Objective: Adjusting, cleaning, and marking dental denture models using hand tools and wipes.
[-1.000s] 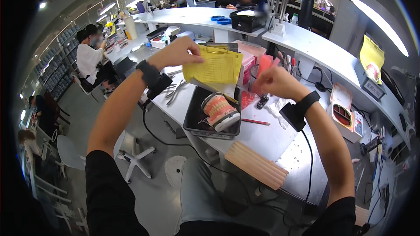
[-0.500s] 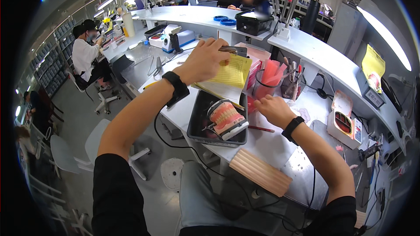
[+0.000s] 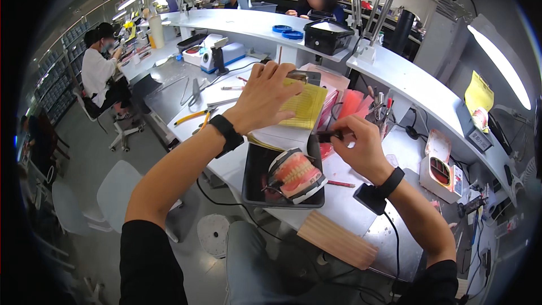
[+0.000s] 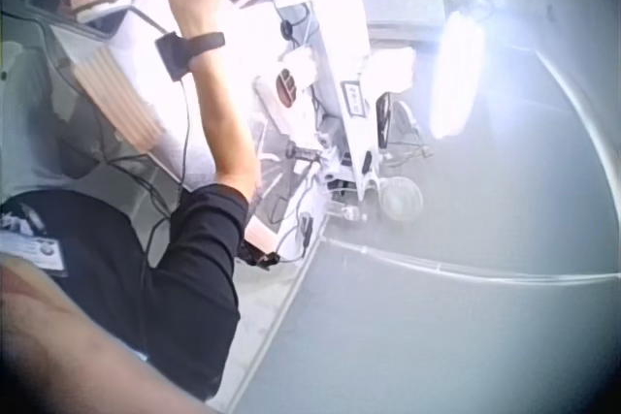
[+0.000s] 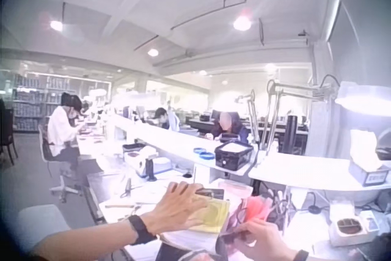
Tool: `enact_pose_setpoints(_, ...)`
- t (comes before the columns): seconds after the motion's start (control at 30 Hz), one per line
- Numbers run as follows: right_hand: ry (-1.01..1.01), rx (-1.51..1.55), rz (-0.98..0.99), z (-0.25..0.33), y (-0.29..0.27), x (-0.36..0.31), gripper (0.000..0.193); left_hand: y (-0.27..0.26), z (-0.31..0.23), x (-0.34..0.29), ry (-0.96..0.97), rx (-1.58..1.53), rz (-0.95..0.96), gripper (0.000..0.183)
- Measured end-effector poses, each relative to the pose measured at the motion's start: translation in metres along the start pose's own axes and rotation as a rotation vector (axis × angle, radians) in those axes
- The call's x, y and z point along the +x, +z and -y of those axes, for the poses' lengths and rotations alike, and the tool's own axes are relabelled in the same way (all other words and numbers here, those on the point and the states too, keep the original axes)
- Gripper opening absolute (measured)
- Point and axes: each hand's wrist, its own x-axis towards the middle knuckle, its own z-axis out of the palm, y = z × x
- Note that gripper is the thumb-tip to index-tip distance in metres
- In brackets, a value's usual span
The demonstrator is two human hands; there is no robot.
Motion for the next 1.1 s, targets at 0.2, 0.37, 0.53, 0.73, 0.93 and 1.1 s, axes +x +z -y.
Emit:
enact_pose_setpoints(0.2, -0.222, -0.156, -0.065, 0.019, 0.007, 0.024, 0.026, 0.001, -0.001, 0.002, 0.036, -0.044, -0.067, 0.052)
enact_pose_setpoints(0.37, -0.440, -0.228, -0.117, 0.014, 0.026, 0.036, 0.023, 0.004, -0.001, 0.002, 0.048, -0.042, -0.115, 0.049)
enact_pose_setpoints(0.53, -0.505, -0.389, -0.070, 0.009, 0.033, 0.046, 0.023, 0.007, 0.000, 0.003, 0.048, -0.018, -0.148, 0.043)
enact_pose_setpoints(0.73, -0.608, -0.368, -0.065, -0.002, 0.036, 0.053, 0.017, 0.011, -0.003, 0.010, 0.049, -0.008, -0.174, 0.045)
enact_pose_setpoints(0.93, -0.105, -0.402, -0.010, 0.010, -0.032, 0.002, 0.015, -0.018, -0.001, -0.011, 0.010, -0.096, -0.012, 0.066)
enact_pose_setpoints(1.1, -0.106, -0.712, 0.401, -0.039, -0.037, -0.068, 0.005, -0.053, -0.028, -0.034, -0.239, -0.341, 0.021, 0.077)
